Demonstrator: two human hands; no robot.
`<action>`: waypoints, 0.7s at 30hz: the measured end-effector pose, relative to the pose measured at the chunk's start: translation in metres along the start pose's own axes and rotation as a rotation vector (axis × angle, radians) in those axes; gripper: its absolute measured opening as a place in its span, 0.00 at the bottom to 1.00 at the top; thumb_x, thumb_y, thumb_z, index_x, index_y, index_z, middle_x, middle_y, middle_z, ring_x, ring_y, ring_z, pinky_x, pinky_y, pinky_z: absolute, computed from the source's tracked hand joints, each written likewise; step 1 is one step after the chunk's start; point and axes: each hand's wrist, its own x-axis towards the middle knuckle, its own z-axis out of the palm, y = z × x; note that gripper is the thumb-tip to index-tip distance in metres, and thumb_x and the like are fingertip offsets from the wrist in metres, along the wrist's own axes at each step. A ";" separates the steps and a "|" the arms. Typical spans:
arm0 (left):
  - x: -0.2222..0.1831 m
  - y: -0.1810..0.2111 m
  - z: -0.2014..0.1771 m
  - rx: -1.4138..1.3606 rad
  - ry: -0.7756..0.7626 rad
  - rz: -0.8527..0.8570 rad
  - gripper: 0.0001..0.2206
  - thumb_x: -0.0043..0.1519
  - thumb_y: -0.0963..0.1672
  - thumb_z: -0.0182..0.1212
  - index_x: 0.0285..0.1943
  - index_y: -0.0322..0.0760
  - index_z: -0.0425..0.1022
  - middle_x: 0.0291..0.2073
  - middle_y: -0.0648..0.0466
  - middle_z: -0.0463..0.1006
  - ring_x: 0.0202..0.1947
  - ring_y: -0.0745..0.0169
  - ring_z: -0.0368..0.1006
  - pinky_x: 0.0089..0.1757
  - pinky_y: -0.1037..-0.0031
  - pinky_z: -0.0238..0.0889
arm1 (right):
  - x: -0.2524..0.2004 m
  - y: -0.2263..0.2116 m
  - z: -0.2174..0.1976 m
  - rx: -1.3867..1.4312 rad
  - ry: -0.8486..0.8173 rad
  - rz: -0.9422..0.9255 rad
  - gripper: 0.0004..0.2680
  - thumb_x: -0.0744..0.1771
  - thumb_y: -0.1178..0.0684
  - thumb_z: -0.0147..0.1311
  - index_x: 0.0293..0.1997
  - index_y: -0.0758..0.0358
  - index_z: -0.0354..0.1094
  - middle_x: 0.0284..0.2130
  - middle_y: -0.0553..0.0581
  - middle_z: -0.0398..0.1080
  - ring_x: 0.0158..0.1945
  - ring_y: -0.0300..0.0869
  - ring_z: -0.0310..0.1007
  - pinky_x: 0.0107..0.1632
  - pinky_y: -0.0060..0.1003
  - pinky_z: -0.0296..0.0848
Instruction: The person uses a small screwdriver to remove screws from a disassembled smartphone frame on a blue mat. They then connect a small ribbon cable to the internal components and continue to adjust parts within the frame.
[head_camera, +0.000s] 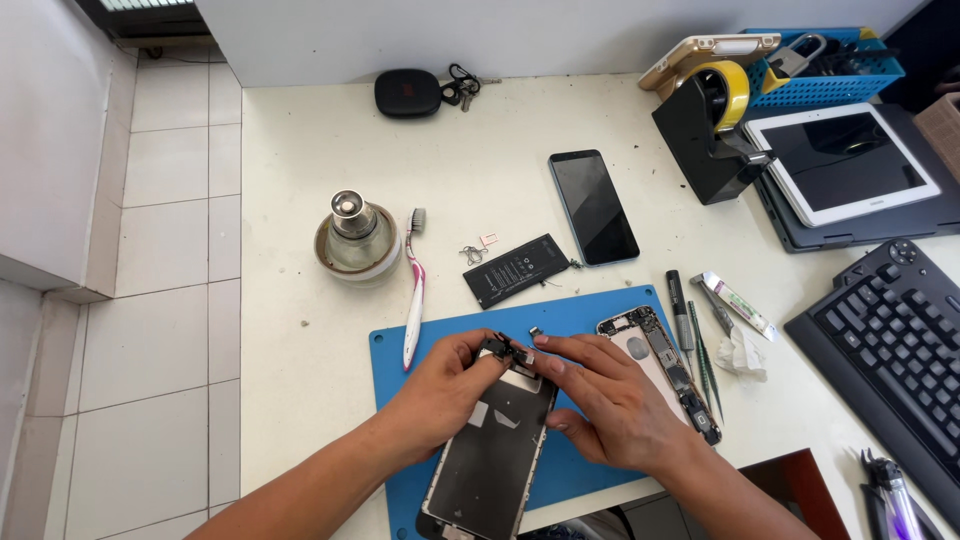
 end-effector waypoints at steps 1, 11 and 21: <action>0.000 0.001 0.000 -0.001 0.000 0.000 0.11 0.74 0.42 0.57 0.52 0.32 0.86 0.37 0.51 0.86 0.37 0.65 0.78 0.40 0.73 0.72 | 0.000 0.000 0.000 0.000 -0.001 0.000 0.23 0.81 0.43 0.42 0.90 0.56 0.40 0.76 0.59 0.71 0.78 0.65 0.76 0.64 0.62 0.79; 0.005 -0.007 -0.002 -0.059 0.003 -0.016 0.09 0.74 0.42 0.58 0.49 0.33 0.85 0.35 0.50 0.87 0.35 0.62 0.81 0.37 0.71 0.72 | -0.006 0.000 0.000 0.141 0.002 0.069 0.26 0.81 0.42 0.43 0.92 0.49 0.33 0.77 0.60 0.69 0.81 0.69 0.70 0.75 0.67 0.76; 0.007 -0.009 -0.002 -0.055 0.011 -0.020 0.09 0.74 0.42 0.58 0.48 0.33 0.85 0.36 0.51 0.87 0.37 0.63 0.80 0.39 0.71 0.72 | -0.003 0.001 0.000 0.167 0.032 0.116 0.27 0.80 0.41 0.43 0.91 0.52 0.31 0.74 0.61 0.73 0.79 0.68 0.74 0.72 0.65 0.77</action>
